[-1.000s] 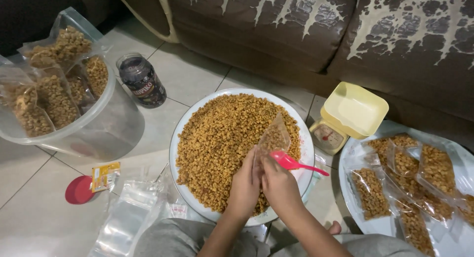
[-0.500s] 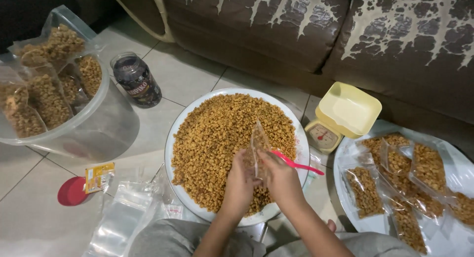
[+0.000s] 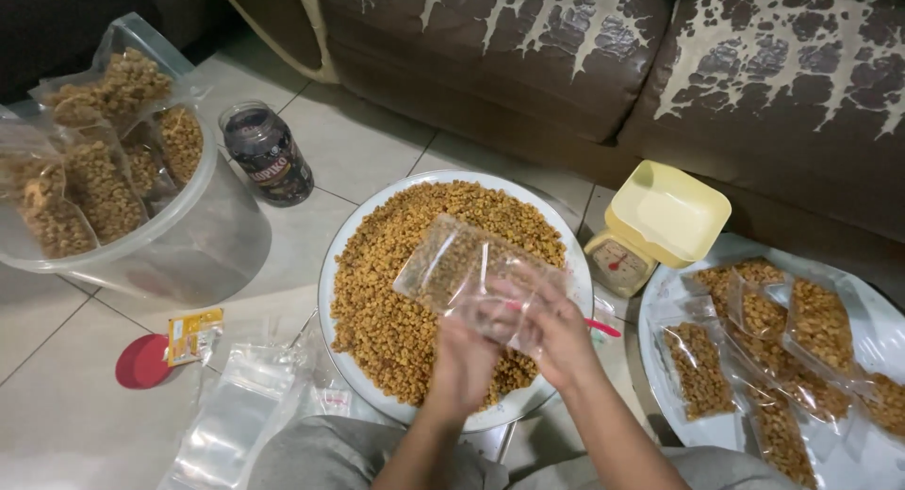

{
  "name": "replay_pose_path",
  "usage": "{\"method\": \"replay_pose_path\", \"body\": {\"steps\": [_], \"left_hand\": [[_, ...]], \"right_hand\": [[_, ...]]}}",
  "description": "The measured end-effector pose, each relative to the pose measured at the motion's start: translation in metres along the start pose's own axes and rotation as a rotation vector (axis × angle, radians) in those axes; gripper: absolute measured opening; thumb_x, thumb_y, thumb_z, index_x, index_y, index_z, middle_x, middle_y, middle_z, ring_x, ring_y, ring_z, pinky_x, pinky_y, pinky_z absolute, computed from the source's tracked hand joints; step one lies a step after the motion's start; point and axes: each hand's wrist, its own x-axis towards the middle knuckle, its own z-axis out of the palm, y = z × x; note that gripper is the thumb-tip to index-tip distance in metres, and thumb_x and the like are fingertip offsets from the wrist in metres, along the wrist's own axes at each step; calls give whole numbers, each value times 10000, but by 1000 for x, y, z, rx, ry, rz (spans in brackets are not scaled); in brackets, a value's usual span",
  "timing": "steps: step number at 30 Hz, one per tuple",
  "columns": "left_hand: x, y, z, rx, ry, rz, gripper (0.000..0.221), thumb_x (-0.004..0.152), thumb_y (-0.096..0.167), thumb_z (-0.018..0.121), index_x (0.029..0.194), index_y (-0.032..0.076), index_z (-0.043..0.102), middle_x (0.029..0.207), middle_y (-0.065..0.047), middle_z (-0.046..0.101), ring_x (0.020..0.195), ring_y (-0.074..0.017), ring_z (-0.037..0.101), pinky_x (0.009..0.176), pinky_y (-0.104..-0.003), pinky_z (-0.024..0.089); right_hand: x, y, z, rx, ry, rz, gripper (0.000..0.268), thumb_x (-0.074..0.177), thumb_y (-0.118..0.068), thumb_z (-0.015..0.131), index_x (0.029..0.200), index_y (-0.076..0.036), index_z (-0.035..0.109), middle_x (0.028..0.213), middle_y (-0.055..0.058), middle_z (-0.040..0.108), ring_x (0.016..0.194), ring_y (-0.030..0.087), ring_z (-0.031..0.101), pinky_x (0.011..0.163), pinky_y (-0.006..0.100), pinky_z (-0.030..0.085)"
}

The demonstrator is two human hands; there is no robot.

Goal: The person is manually portioning snacks from a large bowl into small plastic bags using a spoon.

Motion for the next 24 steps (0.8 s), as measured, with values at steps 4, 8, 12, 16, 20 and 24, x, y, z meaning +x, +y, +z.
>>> {"method": "replay_pose_path", "body": {"steps": [4,8,12,16,20,24], "left_hand": [[16,53,10,19,336,-48,681,1061,466,62,1617,76,109,1678,-146,220,1527,-380,213,1214,-532,305],[17,66,13,132,585,4,503,1076,287,198,1544,125,288,1634,-101,344,1488,-343,357,1216,-498,316],[20,62,-9,85,675,22,505,1089,286,226,1545,83,303,1641,-102,355,1501,-352,346,1244,-466,302],[16,52,14,-12,609,48,614,1026,440,285,1571,161,244,1644,-95,323,1515,-346,309,1231,-513,317],[0,17,12,-32,116,3,1121,816,714,636,1613,126,111,1535,-162,315,1390,-324,336,1158,-455,346],[-2,9,10,248,-136,8,1213,862,694,701,1614,61,-10,1632,-192,256,1442,-298,354,1209,-406,366]], "right_hand": [[16,20,-25,-151,-141,-47,552,988,74,434,1514,-93,468,1394,323,602,1043,435,739,754,438,676],[17,23,-22,-195,-168,-67,541,953,69,524,1485,-28,496,1393,349,589,1007,474,725,728,469,681],[24,39,-28,-178,-165,-92,563,935,111,517,1487,4,493,1333,340,641,988,483,720,739,482,677],[32,40,-32,-175,-135,-111,544,960,38,546,1492,-58,495,1321,351,639,1001,475,730,764,509,667],[8,33,2,-2,-38,-43,572,958,67,526,1509,-78,482,1272,297,665,940,351,730,731,396,655],[-9,36,23,20,112,44,573,882,11,666,1442,-80,588,1213,200,680,947,283,683,714,324,614]]}}
